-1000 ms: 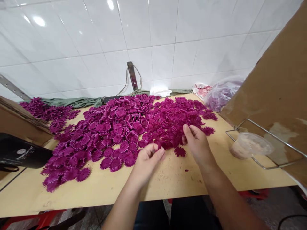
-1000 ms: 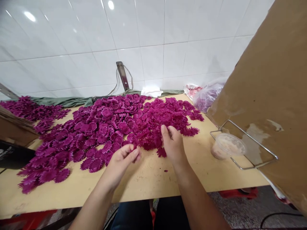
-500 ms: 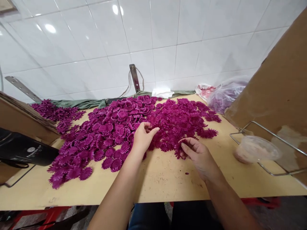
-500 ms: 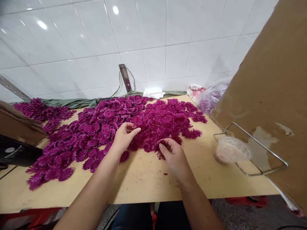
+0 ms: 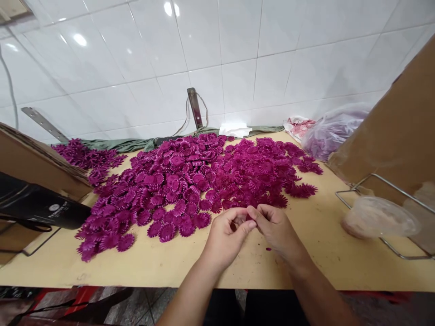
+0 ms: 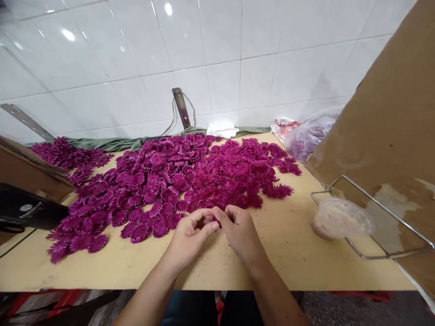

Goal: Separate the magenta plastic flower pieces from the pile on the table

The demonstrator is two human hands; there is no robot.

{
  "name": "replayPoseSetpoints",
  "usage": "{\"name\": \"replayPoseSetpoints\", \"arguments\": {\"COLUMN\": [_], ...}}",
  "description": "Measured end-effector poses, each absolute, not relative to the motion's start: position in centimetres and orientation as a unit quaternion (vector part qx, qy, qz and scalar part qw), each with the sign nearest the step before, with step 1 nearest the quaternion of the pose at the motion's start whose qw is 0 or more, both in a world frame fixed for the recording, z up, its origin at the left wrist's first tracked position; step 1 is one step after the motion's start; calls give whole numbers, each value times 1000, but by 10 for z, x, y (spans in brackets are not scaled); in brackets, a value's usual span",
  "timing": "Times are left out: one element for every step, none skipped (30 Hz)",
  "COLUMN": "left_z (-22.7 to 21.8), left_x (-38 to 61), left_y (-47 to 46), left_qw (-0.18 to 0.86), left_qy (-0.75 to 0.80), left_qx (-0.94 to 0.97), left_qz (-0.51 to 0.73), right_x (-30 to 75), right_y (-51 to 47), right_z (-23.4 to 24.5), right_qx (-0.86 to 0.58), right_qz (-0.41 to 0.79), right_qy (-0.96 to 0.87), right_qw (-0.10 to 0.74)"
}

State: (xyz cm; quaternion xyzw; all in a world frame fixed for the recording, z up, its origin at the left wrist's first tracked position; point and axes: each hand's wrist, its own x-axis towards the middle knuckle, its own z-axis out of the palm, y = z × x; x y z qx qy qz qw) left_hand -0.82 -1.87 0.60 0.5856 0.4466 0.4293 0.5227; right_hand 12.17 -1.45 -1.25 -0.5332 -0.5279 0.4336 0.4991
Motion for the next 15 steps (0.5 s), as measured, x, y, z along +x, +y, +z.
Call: {"name": "replayPoseSetpoints", "arguments": {"left_z": [4, 3, 1, 1, 0, -1, -1, -1, -1, -1, 0, 0, 1, 2, 3], "left_x": [-7, -6, -7, -8, -10, -11, -13, -13, -14, -13, -13, -11, -9, -7, -5], "left_y": [-19, -19, -18, -17, -15, -15, -14, -14, -14, -14, -15, -15, -16, -16, -17], "left_qw": [548, 565, 576, 581, 582, 584, 587, 592, 596, 601, 605, 609, 613, 616, 619], "left_qy": [445, 445, 445, 444, 443, 443, 443, 443, 445, 445, 446, 446, 446, 445, 445], "left_qx": [556, 529, 505, 485, 466, 444, 421, 398, 376, 358, 345, 335, 329, 325, 322], "left_qz": [439, 451, 464, 479, 498, 516, 531, 543, 553, 559, 562, 564, 564, 562, 562], "right_x": [119, 115, 112, 108, 104, 100, 96, 93, 90, 88, 86, 85, 85, 85, 86], "right_y": [-15, -16, -18, -19, -21, -24, -26, -29, -31, -33, -35, -37, -38, -39, -39], "right_z": [-12, -11, -10, -10, -9, -9, -8, -7, -6, -5, -4, -2, -1, -1, 0], "right_qx": [-526, -519, -514, -513, -516, -523, -531, -538, -542, -542, -540, -536, -534, -532, -531], "right_qz": [431, 428, 422, 411, 393, 370, 341, 309, 274, 239, 206, 175, 146, 120, 98], "right_qy": [-534, -542, -552, -564, -575, -586, -597, -608, -619, -630, -640, -649, -657, -663, -668], "right_qw": [502, 503, 503, 501, 498, 496, 495, 496, 498, 502, 507, 510, 512, 512, 512]}}
